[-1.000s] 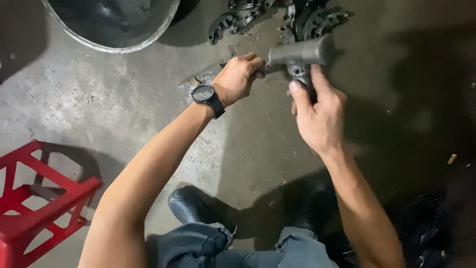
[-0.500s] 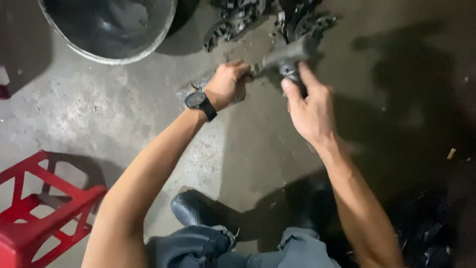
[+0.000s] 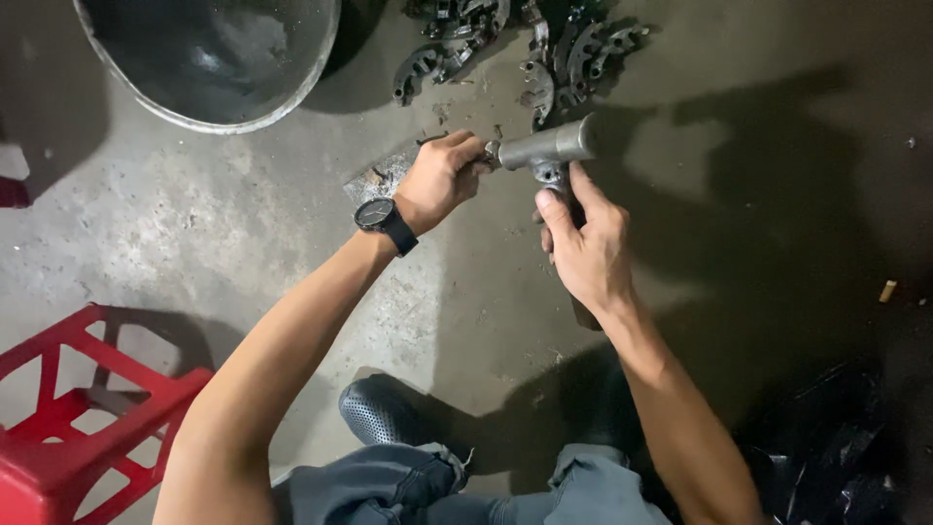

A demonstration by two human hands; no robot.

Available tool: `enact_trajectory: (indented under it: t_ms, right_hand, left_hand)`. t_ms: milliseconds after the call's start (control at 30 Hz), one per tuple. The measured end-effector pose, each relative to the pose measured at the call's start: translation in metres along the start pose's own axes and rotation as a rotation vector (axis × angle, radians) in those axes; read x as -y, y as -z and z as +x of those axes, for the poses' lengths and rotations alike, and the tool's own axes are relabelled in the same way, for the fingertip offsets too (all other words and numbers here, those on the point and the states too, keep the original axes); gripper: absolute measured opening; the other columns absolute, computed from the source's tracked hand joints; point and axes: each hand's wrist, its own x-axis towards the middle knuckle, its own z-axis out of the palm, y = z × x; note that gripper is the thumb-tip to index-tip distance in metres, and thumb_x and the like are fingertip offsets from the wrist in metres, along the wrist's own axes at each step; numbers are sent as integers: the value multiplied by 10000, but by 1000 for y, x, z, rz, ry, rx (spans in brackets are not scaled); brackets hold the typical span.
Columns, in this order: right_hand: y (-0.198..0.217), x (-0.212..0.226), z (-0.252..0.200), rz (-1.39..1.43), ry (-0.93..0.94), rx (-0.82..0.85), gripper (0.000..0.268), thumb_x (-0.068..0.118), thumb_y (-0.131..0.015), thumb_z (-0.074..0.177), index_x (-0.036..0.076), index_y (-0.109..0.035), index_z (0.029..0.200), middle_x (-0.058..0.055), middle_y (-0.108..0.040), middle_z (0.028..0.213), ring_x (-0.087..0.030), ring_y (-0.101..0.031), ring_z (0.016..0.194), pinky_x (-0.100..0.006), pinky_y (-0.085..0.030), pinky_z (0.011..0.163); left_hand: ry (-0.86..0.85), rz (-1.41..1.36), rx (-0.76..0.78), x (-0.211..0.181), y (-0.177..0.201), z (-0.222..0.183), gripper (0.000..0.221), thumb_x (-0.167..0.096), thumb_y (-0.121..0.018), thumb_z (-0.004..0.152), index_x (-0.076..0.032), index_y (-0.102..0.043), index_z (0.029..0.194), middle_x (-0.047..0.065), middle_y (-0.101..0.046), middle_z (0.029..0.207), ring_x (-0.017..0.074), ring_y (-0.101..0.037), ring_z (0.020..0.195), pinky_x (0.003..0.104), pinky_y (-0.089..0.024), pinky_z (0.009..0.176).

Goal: Repairing or assembling motorcycle brake pads using a hammer and punch.

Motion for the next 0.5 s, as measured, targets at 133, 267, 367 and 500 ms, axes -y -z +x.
enact_trajectory:
  t_ms: [133, 267, 367, 500]
  right_hand:
    - [1, 4, -1, 28, -14, -11, 537, 153, -620, 1039, -4, -466, 1529, -34, -656, 794, -74, -597, 587, -237, -497, 466]
    - [3, 8, -2, 30, -11, 3, 534, 152, -614, 1041, -1, -461, 1529, -29, -656, 796, -67, -606, 596, -233, -507, 468]
    - [3, 12, -3, 27, -14, 8, 516, 153, -610, 1042, 0, -476, 1517, -25, -656, 793, -65, -606, 594, -232, -508, 467]
    - [3, 20, -5, 17, 2, -13, 502, 151, -618, 1040, -10, -502, 1502, -28, -653, 788, -73, -590, 583, -239, -495, 470]
  left_hand:
    - [22, 9, 14, -1, 0, 1, 140, 51, -674, 886, 12, -634, 1014, 170, -611, 919, 368, -635, 778, 439, -519, 688]
    - [23, 34, 44, -5, 3, 0, 175, 48, -671, 885, 2, -653, 1052, 161, -644, 969, 354, -666, 817, 435, -540, 720]
    - [20, 42, 65, -5, 1, 0, 199, 39, -674, 890, -3, -660, 1085, 159, -657, 989, 346, -680, 835, 435, -548, 731]
    - [-4, 37, 61, -2, 1, 0, 219, 45, -677, 886, 0, -665, 1100, 155, -663, 990, 351, -689, 867, 432, -557, 748]
